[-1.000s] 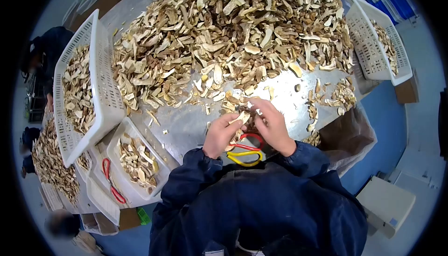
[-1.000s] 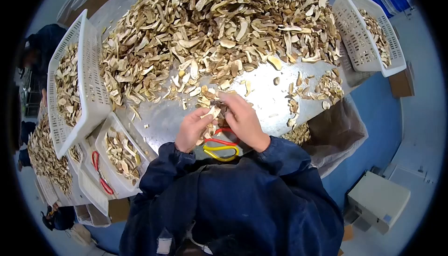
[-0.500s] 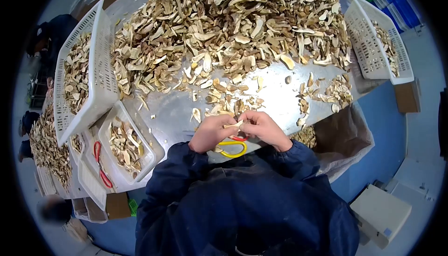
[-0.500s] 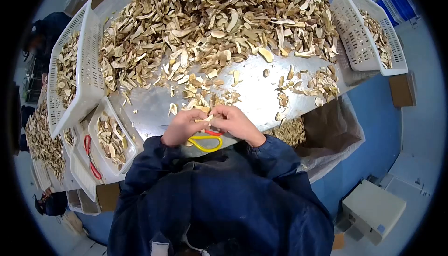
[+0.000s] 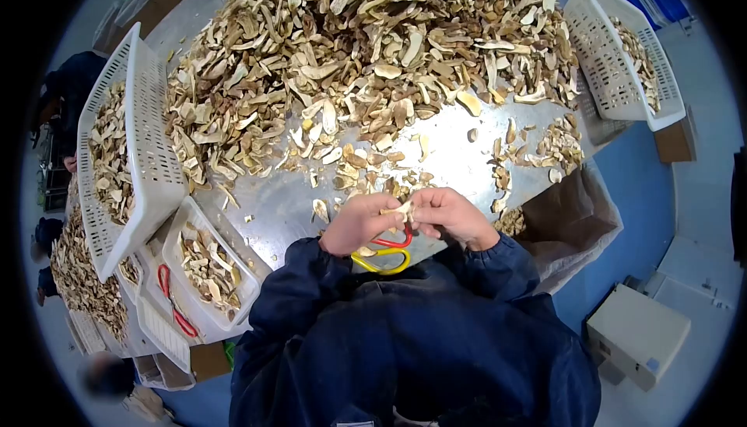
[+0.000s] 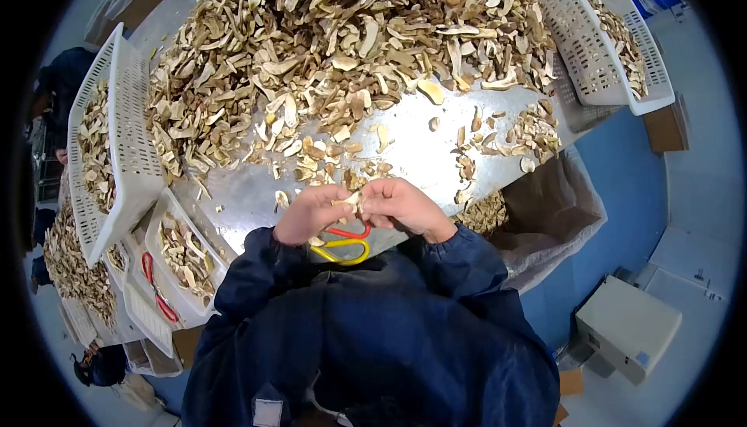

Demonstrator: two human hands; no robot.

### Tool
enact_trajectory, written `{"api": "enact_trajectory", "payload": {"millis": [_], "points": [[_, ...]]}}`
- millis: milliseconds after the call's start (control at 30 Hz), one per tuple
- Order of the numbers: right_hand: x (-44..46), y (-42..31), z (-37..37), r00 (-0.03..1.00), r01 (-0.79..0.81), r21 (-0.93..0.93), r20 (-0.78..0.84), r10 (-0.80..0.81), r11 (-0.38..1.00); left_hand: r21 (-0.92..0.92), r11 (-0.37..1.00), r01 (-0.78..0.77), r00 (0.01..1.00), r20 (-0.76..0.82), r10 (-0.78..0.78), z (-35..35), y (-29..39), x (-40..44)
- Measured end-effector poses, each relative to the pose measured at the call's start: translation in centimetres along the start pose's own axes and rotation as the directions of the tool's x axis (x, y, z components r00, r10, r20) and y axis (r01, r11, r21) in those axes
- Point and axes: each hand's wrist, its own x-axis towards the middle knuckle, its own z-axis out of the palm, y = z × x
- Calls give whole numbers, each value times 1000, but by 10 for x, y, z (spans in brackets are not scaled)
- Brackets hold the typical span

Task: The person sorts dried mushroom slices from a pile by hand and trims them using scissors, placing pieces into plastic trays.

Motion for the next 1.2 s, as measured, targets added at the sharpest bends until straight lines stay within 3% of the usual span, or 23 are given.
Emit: {"api": "enact_trajectory", "payload": {"millis": [33, 67, 100, 167, 267, 300, 333, 467, 567, 600, 667, 700, 733, 767, 800, 867, 933, 967, 1033, 1067, 1100, 1167, 1200], "points": [[2, 0, 0, 999, 22, -30, -29, -23, 999, -31, 998, 49, 999, -6, -49, -3, -1, -1], [4, -1, -3, 988, 19, -238, -145, -55, 971, 64, 998, 4, 1000, 0, -4, -9, -8, 0], [2, -6, -1, 939, 13, -536, -283, -195, 844, 40, 999, -3, 1000, -15, 4, -11, -10, -2], [4, -14, 9, 744, 125, -904, -186, -642, 408, -9, 1000, -22, 999, -37, 22, -13, -13, -3], [3, -21, 43, 854, 67, -869, -205, -478, 491, 66, 998, 24, 1000, 10, -25, -14, -11, -3], [10, -10, 43, 840, 164, -893, -97, -534, 420, -3, 1000, 22, 999, 28, -22, -13, -10, -2], [17, 0, 43, 846, 200, -815, -136, -516, 544, -74, 997, 24, 999, 42, -21, -11, -9, -3], [27, 13, 47, 947, 132, -312, -241, -213, 941, -46, 999, 18, 999, 32, -17, -18, -8, -11], [34, 16, 46, 967, 78, -108, -232, -101, 991, -58, 998, -23, 999, 39, 25, -23, -22, -9], [37, 14, 45, 984, 41, 112, -178, -21, 993, -87, 996, -8, 999, 49, 13, -25, -21, -9], [36, 3, 36, 983, 48, -166, -169, -77, 985, -301, 947, -112, 994, -26, 109, -20, -34, -3], [35, -6, 32, 982, 52, -303, -160, -105, 951, -420, 907, -33, 999, -33, 21, -22, -31, -3], [37, -10, 23, 908, 237, -453, -210, -362, 859, -531, 846, 43, 997, -28, -69, -28, -27, -5], [33, -23, 7, 816, 193, -660, -304, -492, 726, -632, 767, 114, 988, -11, -156, -34, -25, -6], [29, -40, -5, 638, 31, -881, -346, -688, 472, -750, 660, 43, 999, 20, -43, -38, -39, -5], [25, -59, -30, 425, -376, -898, -387, -818, 229, -953, 292, 78, 995, 91, 31, -35, -50, -2], [33, -43, -66, 483, -429, -884, -396, -781, 183, -992, 10, 129, 977, 129, 168, -31, -52, 1], [38, -37, -77, 540, -418, -888, -412, -734, 191, -996, 14, 92, 993, 93, 68, -26, -47, 1], [36, -44, -44, 654, -160, -952, -299, -695, 259, -1000, 24, 9, 992, 6, -126, -16, -35, 3], [36, -47, -19, 663, 6, -922, -287, -692, 388, -1000, 16, 5, 995, 4, -99, -16, -38, 3], [32, -50, 2, 783, 108, -818, -280, -555, 565, -1000, 25, -13, 992, -16, -128, -14, -30, 2], [26, -67, 27, 847, 160, -808, -182, -499, 567, -998, 53, -42, 982, -51, -184, -9, -5, 0], [34, -62, 12, 768, 159, -824, -243, -593, 543, -999, 23, -27, 987, -30, -155, -11, -13, 0]]}}
